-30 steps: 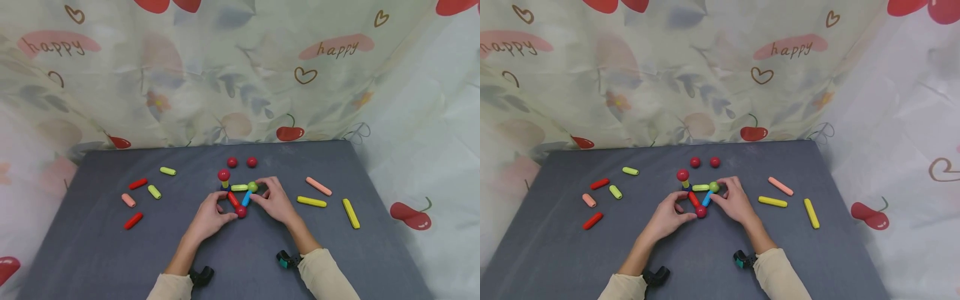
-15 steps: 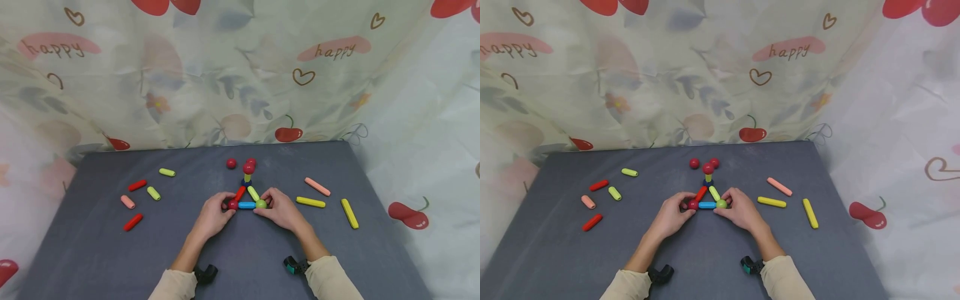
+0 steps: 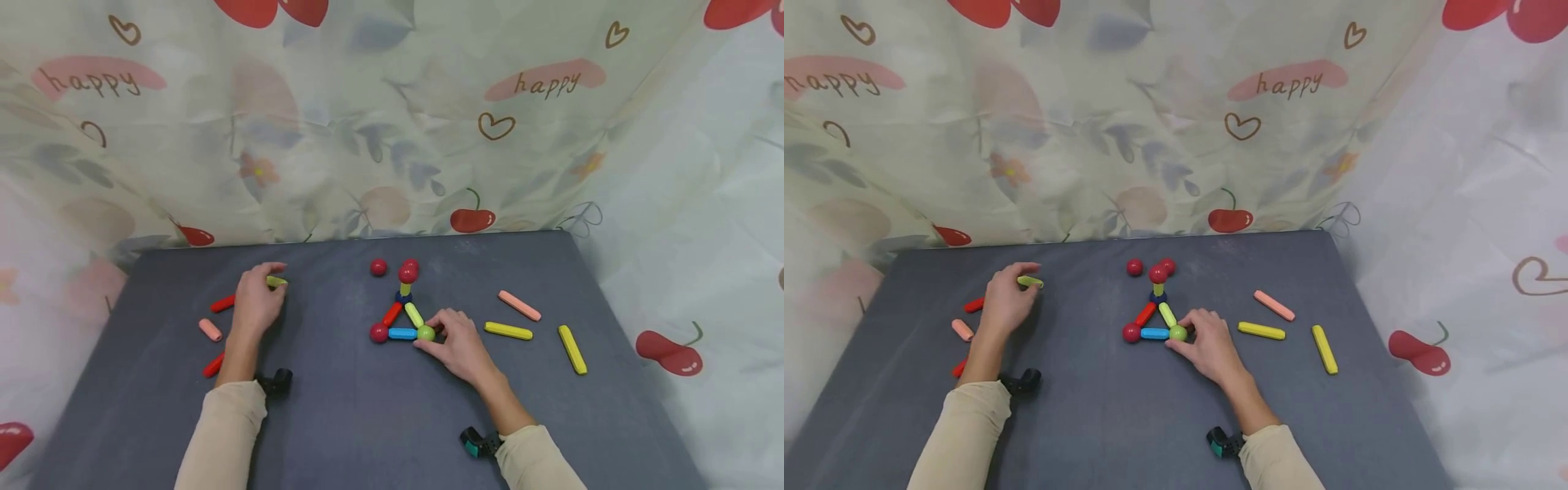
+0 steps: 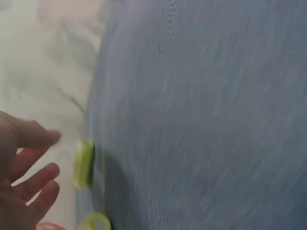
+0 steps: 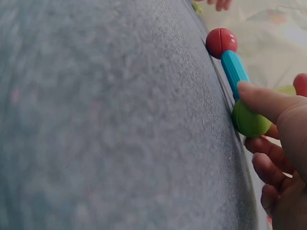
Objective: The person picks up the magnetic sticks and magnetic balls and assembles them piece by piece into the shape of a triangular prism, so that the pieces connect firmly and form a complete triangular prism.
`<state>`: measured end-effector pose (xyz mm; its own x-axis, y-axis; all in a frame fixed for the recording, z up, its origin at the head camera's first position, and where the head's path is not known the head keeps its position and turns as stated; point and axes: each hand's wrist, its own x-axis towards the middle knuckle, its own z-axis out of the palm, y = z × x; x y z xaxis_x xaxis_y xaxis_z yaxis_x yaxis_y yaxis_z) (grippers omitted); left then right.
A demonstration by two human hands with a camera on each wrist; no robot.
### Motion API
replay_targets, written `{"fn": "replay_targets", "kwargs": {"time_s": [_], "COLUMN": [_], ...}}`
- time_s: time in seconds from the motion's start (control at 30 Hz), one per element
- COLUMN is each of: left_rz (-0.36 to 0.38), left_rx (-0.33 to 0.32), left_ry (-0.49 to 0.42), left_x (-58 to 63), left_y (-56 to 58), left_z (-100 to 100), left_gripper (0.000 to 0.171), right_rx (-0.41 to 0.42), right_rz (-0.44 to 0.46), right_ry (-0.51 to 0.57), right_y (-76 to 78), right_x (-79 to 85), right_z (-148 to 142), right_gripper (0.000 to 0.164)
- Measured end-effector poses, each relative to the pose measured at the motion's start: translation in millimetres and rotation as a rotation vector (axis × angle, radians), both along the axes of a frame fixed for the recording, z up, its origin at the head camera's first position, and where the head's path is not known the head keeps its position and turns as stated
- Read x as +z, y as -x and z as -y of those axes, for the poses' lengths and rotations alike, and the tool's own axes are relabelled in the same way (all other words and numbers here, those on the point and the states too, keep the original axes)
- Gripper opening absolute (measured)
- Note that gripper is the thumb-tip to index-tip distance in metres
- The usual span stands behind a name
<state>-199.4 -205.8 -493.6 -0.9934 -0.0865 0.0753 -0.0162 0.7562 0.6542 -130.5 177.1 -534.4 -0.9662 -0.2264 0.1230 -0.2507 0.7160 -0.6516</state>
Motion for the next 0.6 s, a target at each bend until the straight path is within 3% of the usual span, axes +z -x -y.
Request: {"fn": "replay_targets", "kwargs": {"time_s": [0.17, 0.4, 0.5, 0.6], "left_rz": [0.069, 0.033, 0.009, -0.025], "left_rx": [-0.01, -0.045, -0.059, -0.062], "left_ry": [0.108, 0.211, 0.19, 0.076], "left_x": [-4.2, -11.2, -11.2, -5.2], "left_y": [9.1, 12.9, 11.7, 3.8], "left_z": [17, 19, 13, -4], "left_gripper": [0.042, 0.034, 0.03, 0.029], "right_rx": [-0.004, -0.008, -0.017, -0.028], "right_rz": [-0.049, -0.032, -0.016, -0.002], "right_ry": [-0.026, -0.024, -0.024, -0.014], "right_y": [2.1, 4.5, 4.2, 3.7], "right_x": [0.9, 3.0, 3.4, 3.5], "right_z": [1, 1, 1, -1], "right_gripper": [0.031, 0.032, 0.032, 0.032]}}
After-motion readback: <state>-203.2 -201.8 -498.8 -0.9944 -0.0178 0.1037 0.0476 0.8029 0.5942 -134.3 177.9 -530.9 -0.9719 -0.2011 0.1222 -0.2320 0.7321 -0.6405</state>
